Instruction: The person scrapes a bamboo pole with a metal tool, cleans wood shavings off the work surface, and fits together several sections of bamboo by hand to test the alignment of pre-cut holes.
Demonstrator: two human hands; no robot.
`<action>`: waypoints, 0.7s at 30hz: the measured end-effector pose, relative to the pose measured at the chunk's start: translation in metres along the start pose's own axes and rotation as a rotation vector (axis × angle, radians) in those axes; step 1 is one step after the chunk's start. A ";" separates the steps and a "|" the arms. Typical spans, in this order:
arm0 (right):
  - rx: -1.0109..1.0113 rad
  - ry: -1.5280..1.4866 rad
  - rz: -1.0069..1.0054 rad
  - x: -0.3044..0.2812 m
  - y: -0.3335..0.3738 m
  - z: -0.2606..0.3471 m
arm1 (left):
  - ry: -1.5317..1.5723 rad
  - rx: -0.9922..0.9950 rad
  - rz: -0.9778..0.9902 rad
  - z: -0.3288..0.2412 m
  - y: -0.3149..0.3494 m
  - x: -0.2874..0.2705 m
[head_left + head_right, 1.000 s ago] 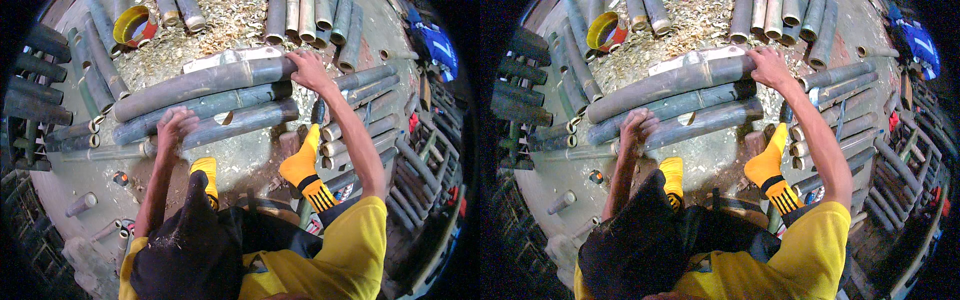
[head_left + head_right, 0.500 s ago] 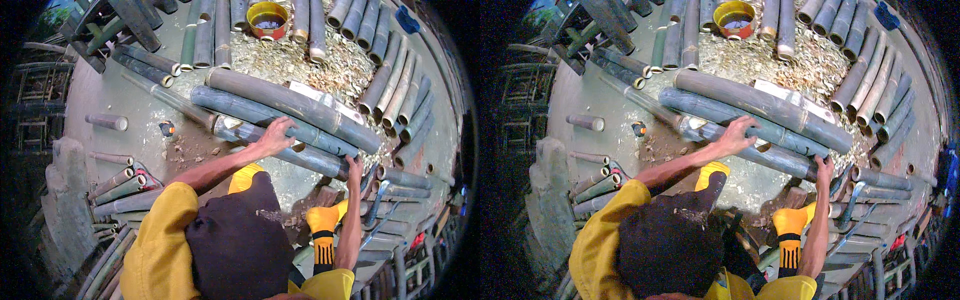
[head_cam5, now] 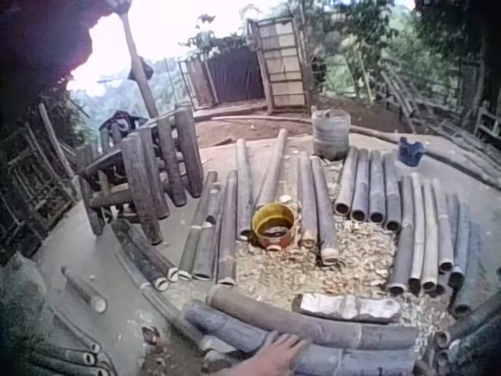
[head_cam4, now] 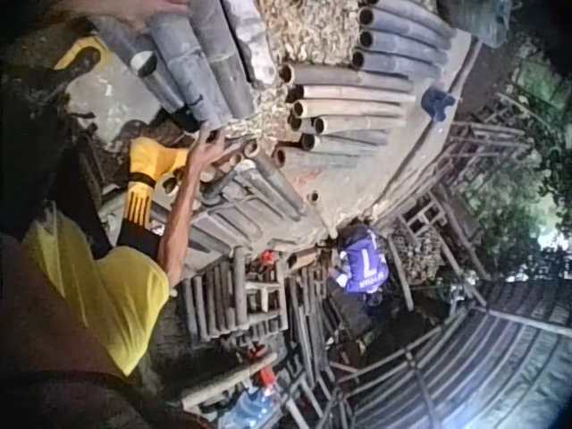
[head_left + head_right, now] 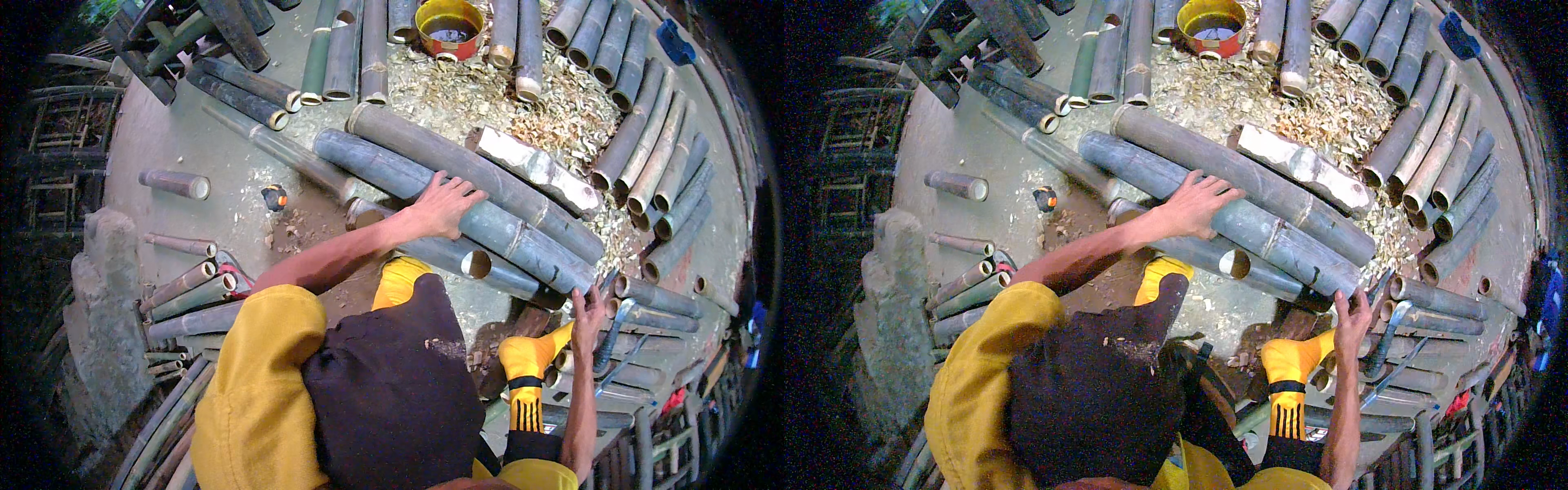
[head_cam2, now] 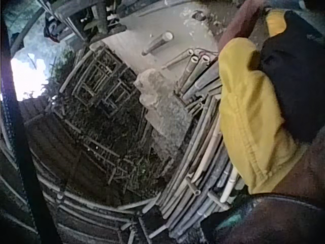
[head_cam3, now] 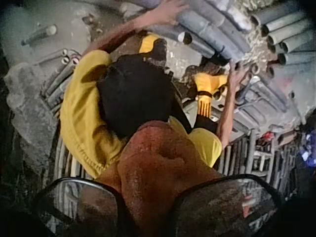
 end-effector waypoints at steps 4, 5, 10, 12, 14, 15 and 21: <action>-0.083 -0.035 0.055 0.011 0.020 0.010 | -0.019 0.012 0.220 0.007 -0.004 0.019; -0.065 -0.055 0.052 0.017 0.024 0.021 | -0.034 0.019 0.239 0.008 -0.003 0.020; -0.027 0.067 0.110 0.020 0.022 0.011 | -0.041 0.039 0.253 0.010 0.001 0.013; -0.013 0.104 0.101 0.010 0.025 0.001 | -0.027 0.065 0.241 -0.003 -0.005 0.010; -0.008 -0.014 0.088 0.010 0.021 -0.003 | -0.030 0.094 0.183 -0.008 -0.008 0.008; -0.011 -0.112 0.085 0.006 0.021 -0.001 | -0.011 0.106 0.120 -0.010 -0.007 0.008; -0.109 0.464 0.017 -0.008 -0.008 -0.008 | 0.298 0.026 0.042 -0.010 -0.010 0.000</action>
Point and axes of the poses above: each hand's wrist, its own y-axis away from the middle knuckle, its own x-axis out of the palm, z = x × y, the point moved 7 cm from there along -y, towards the middle knuckle, and after that the axes turned 9 degrees about -z, right-handed, at the moved point
